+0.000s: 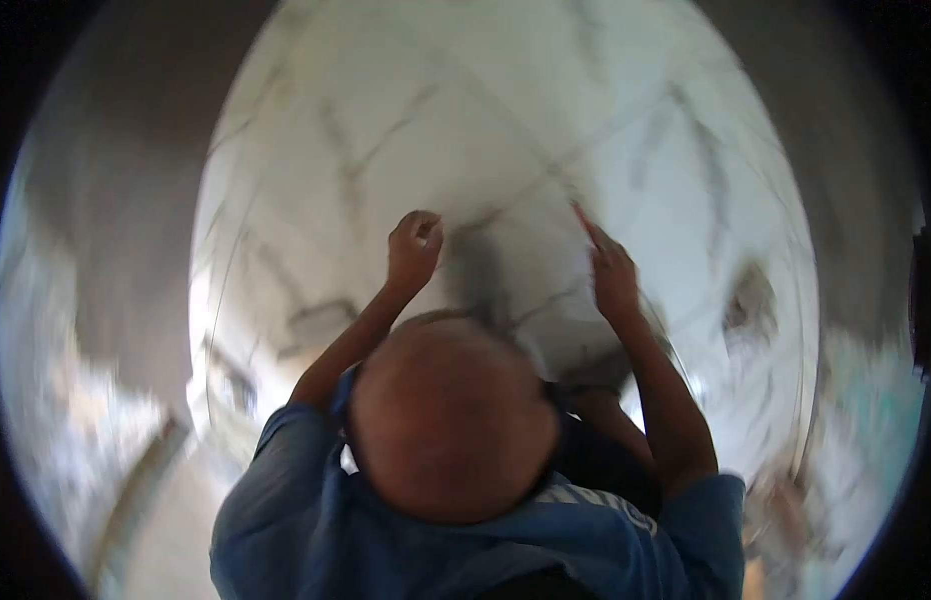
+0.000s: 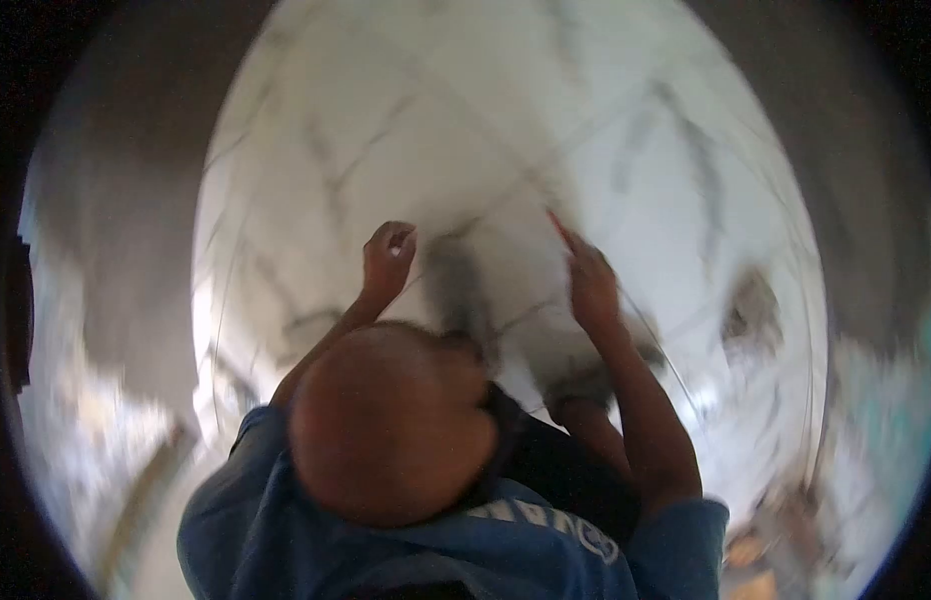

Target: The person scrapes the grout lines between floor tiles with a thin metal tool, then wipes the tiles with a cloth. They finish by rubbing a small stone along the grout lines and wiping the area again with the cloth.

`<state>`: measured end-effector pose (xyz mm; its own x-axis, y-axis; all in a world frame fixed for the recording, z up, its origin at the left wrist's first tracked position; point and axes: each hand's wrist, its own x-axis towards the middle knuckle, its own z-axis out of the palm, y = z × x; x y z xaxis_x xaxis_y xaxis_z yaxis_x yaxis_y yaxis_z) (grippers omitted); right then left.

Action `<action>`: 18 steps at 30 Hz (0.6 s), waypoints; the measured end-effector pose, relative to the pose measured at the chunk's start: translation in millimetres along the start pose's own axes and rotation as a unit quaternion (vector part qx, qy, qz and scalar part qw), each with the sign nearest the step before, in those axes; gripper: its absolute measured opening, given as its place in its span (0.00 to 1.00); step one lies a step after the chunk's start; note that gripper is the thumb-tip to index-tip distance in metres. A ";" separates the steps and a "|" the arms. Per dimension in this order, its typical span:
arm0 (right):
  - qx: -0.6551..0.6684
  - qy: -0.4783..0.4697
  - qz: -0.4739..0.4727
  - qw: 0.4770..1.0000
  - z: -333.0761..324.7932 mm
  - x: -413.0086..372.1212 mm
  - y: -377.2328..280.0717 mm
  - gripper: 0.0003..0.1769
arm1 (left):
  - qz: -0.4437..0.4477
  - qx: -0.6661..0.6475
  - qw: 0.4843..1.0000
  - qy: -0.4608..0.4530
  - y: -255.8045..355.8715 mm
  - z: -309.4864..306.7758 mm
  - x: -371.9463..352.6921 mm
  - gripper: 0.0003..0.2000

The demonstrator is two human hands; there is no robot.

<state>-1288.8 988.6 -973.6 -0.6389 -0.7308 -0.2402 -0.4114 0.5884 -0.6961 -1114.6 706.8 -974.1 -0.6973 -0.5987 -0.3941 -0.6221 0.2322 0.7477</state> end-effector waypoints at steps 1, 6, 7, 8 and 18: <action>0.047 -0.031 0.048 0.997 1.0 -3.4 -20.1 0.24 | -0.014 0.027 0.996 0.086 -11.8 -21.1 -10.4 0.07; 0.139 -0.041 0.258 0.955 42.3 -11.4 -46.2 0.24 | -0.173 0.254 0.899 0.312 -159.1 -129.6 -104.6 0.06; 0.181 -0.033 0.325 0.928 40.5 -17.7 -51.1 0.24 | -0.260 0.264 0.875 0.312 -177.4 -142.1 -131.7 0.07; 0.177 -0.039 0.324 0.929 44.2 -22.4 -51.8 0.24 | -0.294 0.279 0.862 0.303 -197.1 -152.8 -157.6 0.08; 0.080 -0.052 0.247 0.964 96.7 -43.7 -27.7 0.17 | -0.607 0.222 0.745 0.163 -220.2 -121.7 -242.4 0.18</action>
<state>-1186.6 970.9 -1009.2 -0.6589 -0.4107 -0.6302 0.0380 0.8185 -0.5732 -765.3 707.5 -978.2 0.5549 -0.7112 -0.4315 -0.8307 -0.4458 -0.3335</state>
